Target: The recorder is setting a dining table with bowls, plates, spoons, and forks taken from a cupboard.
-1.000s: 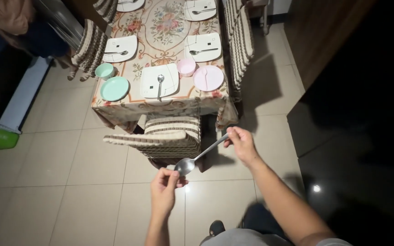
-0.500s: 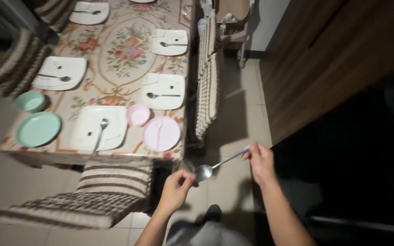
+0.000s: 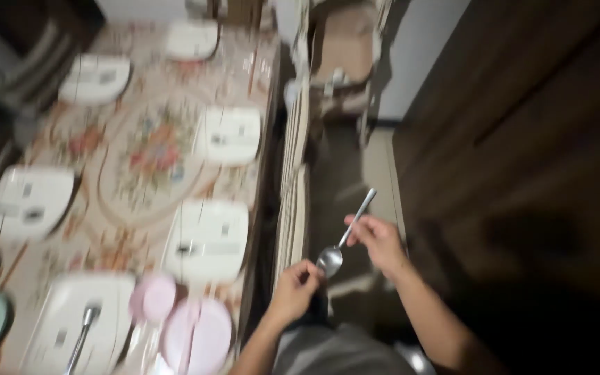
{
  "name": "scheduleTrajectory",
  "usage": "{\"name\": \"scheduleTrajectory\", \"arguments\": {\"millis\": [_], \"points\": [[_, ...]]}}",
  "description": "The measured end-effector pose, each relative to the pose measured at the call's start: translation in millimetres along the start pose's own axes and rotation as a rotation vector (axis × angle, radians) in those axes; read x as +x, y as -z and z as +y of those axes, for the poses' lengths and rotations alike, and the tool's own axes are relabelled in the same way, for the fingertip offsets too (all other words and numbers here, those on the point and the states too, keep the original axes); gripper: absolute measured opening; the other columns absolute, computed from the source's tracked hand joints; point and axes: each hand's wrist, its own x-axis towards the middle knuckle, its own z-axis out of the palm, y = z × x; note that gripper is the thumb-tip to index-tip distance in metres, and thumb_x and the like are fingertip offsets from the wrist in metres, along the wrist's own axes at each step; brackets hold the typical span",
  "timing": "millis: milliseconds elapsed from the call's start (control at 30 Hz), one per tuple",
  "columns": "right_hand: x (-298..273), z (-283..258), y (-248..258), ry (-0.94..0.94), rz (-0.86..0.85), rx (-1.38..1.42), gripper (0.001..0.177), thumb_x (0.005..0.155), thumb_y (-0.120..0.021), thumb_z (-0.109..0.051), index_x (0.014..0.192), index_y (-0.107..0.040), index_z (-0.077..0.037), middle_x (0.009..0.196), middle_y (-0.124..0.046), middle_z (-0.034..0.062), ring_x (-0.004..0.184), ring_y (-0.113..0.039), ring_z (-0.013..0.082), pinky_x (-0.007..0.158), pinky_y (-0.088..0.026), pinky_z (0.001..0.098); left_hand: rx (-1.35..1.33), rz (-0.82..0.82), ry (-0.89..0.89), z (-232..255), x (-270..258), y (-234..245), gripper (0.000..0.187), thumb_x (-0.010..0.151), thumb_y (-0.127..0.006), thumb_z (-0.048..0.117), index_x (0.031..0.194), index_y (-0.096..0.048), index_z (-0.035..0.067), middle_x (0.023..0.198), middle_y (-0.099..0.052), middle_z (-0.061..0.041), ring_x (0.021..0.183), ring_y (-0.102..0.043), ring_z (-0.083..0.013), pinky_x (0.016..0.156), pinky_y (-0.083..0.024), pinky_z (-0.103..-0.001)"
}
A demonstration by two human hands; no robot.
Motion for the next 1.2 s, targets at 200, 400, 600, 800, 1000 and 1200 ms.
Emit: {"name": "scheduleTrajectory", "arguments": {"millis": [200,400,600,800,1000,1200], "points": [[132,-17,40,-0.061,-0.074,0.101,0.023,0.098,-0.064,-0.013,0.111,-0.07,0.005,0.085,-0.07,0.0047,0.079,-0.065,0.0113,0.079,-0.056,0.0276,0.076,0.035,-0.005,25,162,-15,0.017,0.1,-0.064,0.015,0.088,-0.066,0.003,0.082,-0.068,0.003,0.076,-0.059,-0.0036,0.07,-0.049,-0.022],[262,3,94,-0.101,-0.107,-0.031,0.023,0.1,-0.067,-0.016,0.104,-0.073,0.005,0.083,-0.069,0.0044,0.079,-0.063,0.0116,0.077,-0.052,0.0269,0.134,0.106,0.055,35,282,-32,0.02,0.1,-0.067,0.016,0.086,-0.064,0.002,0.075,-0.058,0.003,0.07,-0.05,-0.0056,0.063,-0.042,-0.024],[408,1,140,-0.105,-0.309,-0.055,0.019,0.098,-0.066,-0.016,0.104,-0.074,0.001,0.083,-0.07,0.004,0.078,-0.065,0.0112,0.076,-0.054,0.0276,0.027,0.342,0.003,-1,384,-50,0.014,0.099,-0.065,0.016,0.094,-0.067,0.003,0.08,-0.064,0.003,0.077,-0.058,-0.0055,0.071,-0.05,-0.023],[546,-10,118,-0.047,-0.403,-0.069,0.023,0.102,-0.065,-0.018,0.106,-0.073,0.003,0.086,-0.069,0.0036,0.079,-0.063,0.0108,0.076,-0.054,0.0277,-0.045,0.632,-0.034,26,429,-54,0.016,0.1,-0.062,0.016,0.109,-0.064,0.003,0.086,-0.07,-0.003,0.082,-0.065,-0.0106,0.078,-0.053,-0.026],[646,17,52,-0.106,-0.676,-0.018,0.025,0.103,-0.061,-0.02,0.108,-0.073,0.001,0.086,-0.068,0.0016,0.077,-0.062,0.0101,0.073,-0.053,0.0267,-0.157,0.902,-0.055,27,457,5,0.02,0.099,-0.06,0.013,0.115,-0.061,0.001,0.088,-0.07,-0.006,0.084,-0.065,-0.0128,0.081,-0.053,-0.027],[736,33,-22,-0.258,-0.758,0.098,0.024,0.105,-0.06,-0.022,0.107,-0.071,0.0,0.084,-0.065,0.0016,0.075,-0.06,0.0107,0.071,-0.052,0.0287,-0.142,1.009,-0.09,45,502,79,0.018,0.099,-0.06,0.01,0.114,-0.061,0.0,0.093,-0.069,-0.006,0.088,-0.066,-0.0128,0.083,-0.054,-0.028]]}}
